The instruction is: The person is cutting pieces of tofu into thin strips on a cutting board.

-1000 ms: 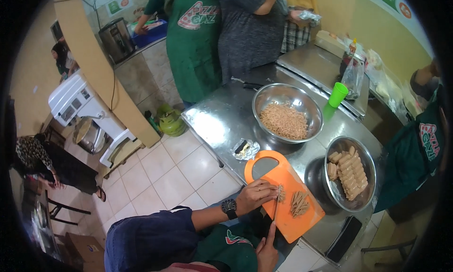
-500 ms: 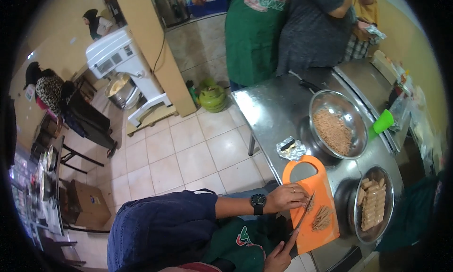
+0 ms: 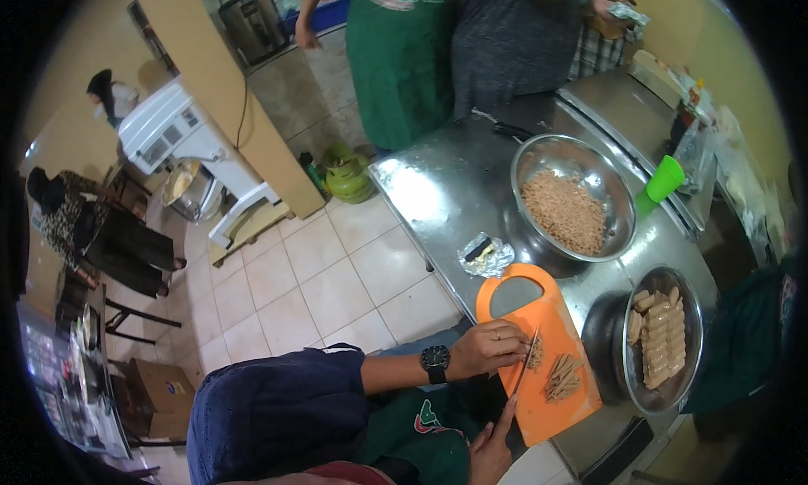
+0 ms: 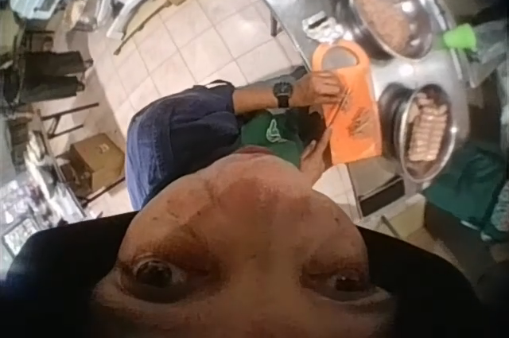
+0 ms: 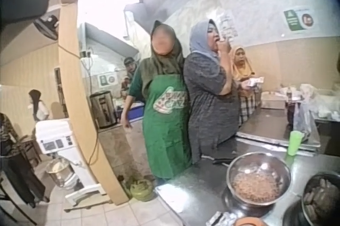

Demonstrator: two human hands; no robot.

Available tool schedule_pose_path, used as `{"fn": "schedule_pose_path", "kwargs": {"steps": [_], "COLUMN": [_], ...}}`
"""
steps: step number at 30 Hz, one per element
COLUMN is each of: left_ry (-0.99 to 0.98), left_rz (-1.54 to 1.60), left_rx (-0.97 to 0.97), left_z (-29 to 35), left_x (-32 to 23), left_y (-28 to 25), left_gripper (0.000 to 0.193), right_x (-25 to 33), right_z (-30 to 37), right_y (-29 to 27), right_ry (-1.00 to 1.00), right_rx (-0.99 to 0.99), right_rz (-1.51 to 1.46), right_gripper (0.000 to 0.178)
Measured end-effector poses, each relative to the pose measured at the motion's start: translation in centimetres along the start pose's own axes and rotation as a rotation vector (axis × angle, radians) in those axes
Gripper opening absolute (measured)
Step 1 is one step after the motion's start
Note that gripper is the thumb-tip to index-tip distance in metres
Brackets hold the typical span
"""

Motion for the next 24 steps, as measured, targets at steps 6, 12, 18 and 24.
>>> {"fn": "schedule_pose_path", "kwargs": {"steps": [6,12,18,24], "left_ry": [0.11,0.09,-0.072,-0.17], "left_rz": [-0.116,-0.129,-0.016,0.029], "left_rx": [0.058,0.026,0.038,0.053], "left_z": [-0.7,-1.1,-0.6,-0.6], "left_x": [-0.4,0.1,0.4,0.6], "left_y": [-0.3,-0.8,-1.0,-1.1], "left_gripper": [0.013,0.017,0.018,0.012], "right_x": [3.6,4.4,4.2,4.8], "right_z": [-1.2,-0.3,-1.0,0.5], "right_y": [-1.1,-2.1,-2.5,-3.4], "right_ry": [0.276,0.3,0.233,0.21], "right_rx": [0.145,0.143,0.038,0.068], "right_rz": [0.05,0.013,-0.156,-0.071], "right_gripper": [0.066,0.067,0.062,0.063]}}
Point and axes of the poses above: each hand's wrist, its own z-axis away from the middle knuckle, its own y-axis out of the palm, x = y × z, the point moved 6 cm from there along -z, towards the middle knuckle, and after that the axes turned 14 degrees about y, right-handed, at the moved point
